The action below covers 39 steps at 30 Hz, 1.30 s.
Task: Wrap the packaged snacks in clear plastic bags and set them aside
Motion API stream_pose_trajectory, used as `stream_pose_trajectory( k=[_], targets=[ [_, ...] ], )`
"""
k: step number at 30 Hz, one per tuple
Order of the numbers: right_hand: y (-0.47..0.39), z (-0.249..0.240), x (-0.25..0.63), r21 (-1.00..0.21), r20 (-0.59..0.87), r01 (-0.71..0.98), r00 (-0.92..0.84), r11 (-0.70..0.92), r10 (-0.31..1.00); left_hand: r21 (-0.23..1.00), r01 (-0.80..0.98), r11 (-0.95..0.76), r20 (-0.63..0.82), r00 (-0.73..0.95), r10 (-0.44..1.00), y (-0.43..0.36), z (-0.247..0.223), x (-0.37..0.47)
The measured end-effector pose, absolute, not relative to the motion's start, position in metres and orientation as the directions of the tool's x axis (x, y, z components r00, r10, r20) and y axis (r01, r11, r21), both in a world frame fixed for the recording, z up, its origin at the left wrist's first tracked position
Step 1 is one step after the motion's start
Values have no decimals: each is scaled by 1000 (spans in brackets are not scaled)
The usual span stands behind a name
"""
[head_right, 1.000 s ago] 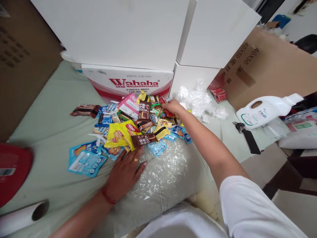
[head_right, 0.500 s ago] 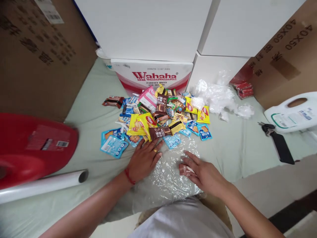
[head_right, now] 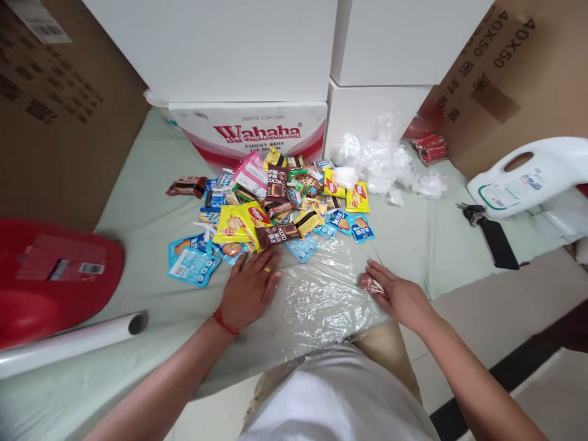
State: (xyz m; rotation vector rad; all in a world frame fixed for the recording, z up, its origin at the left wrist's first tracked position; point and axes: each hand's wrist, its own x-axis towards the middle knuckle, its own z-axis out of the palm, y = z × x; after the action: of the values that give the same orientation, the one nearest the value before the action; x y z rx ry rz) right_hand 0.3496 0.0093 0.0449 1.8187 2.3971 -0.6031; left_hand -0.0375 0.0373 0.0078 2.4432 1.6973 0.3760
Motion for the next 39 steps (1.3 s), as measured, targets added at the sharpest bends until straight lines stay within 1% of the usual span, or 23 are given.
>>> stream_pose_trajectory(
  k=[2,4,7,8,9,11,13,14,15,16,18,20,23,26,29,31,33,34,37,39],
  targets=[
    [8,46,358,-293,-296,935,-286,198,911,261,898,-355,127,332,935,36,7,-40],
    [7,52,367,-357,-281,918,-281,171,918,277,887,-369,120,349,929,35,7,-40],
    [11,73,370,-457,-213,880,-248,128,945,308,871,-383,112,367,924,35,7,-38],
    [14,82,365,-480,-189,866,-255,137,948,316,869,-382,106,368,924,35,8,-38],
    [18,92,356,-502,-173,849,-288,167,942,322,868,-377,96,367,925,36,8,-38],
    [26,109,326,-556,-154,778,-442,292,884,330,870,-366,65,366,928,37,8,-39],
    [32,118,286,-591,-188,681,-637,432,748,335,870,-362,40,371,928,38,9,-41],
    [35,120,265,-579,-212,641,-716,505,665,337,868,-365,36,375,926,38,9,-43],
    [37,118,244,-536,-244,613,-770,580,589,340,865,-370,37,380,924,39,9,-44],
    [39,115,225,-475,-271,600,-796,644,541,344,861,-375,40,385,922,39,9,-45],
    [41,104,194,-353,-309,582,-811,733,496,350,856,-381,47,390,920,40,8,-47],
    [42,93,176,-274,-303,578,-811,769,502,353,854,-382,46,392,919,40,8,-48],
    [41,78,170,-237,-244,595,-802,768,545,352,856,-379,44,389,920,41,8,-48],
    [37,66,179,-266,-214,640,-768,721,603,345,858,-381,43,391,919,41,9,-48],
    [34,60,190,-328,-179,653,-752,683,634,330,863,-383,54,388,920,40,9,-47],
    [38,65,193,-383,-127,623,-767,682,629,323,866,-382,64,383,921,40,9,-46],
    [53,77,192,-405,-67,618,-755,674,652,315,868,-384,68,383,921,40,9,-46],
    [65,85,190,-396,-43,636,-734,663,678,311,868,-387,69,385,920,40,9,-46],
    [120,106,172,-315,24,734,-627,601,779,297,868,-399,73,396,915,40,9,-47],
    [165,111,152,-272,99,772,-571,574,815,289,868,-405,71,402,913,40,9,-48]
  ],
)
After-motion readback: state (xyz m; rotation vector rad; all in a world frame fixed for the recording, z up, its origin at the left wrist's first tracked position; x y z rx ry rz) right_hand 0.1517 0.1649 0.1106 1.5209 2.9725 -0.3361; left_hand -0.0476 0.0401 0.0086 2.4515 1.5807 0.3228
